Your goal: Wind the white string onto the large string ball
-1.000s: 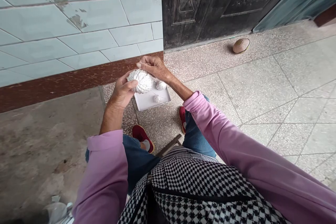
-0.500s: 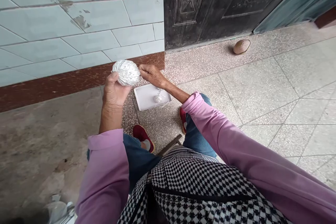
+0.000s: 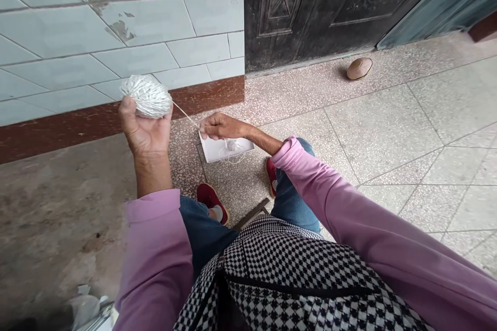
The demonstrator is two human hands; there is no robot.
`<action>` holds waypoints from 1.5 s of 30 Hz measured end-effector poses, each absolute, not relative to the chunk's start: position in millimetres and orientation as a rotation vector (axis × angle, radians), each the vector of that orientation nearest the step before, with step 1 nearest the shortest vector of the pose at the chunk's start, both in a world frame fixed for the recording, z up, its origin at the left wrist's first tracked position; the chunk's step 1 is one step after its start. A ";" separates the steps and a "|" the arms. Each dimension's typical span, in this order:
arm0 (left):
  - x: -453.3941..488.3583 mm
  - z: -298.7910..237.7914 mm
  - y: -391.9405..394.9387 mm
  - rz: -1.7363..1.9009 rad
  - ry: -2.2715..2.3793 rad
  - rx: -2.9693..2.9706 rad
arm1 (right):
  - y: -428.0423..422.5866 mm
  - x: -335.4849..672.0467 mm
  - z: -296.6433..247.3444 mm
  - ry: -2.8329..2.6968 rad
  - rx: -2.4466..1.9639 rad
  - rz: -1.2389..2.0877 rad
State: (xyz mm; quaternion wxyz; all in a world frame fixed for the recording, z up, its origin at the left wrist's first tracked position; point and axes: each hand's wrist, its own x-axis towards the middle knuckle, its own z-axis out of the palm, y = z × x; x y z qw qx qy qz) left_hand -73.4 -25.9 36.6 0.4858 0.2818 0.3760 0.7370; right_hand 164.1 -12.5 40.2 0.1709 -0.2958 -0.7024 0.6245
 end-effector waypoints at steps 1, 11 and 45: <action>-74.1 33.2 -23.8 1.801 0.935 0.690 | -17.7 165.3 45.0 -2.003 -0.814 1.871; -54.4 -11.3 -5.7 1.698 1.400 0.936 | -7.6 175.5 54.2 -1.815 -0.585 1.995; -59.5 46.4 -27.2 1.640 0.998 0.844 | 24.7 211.0 51.2 -2.302 -1.435 1.006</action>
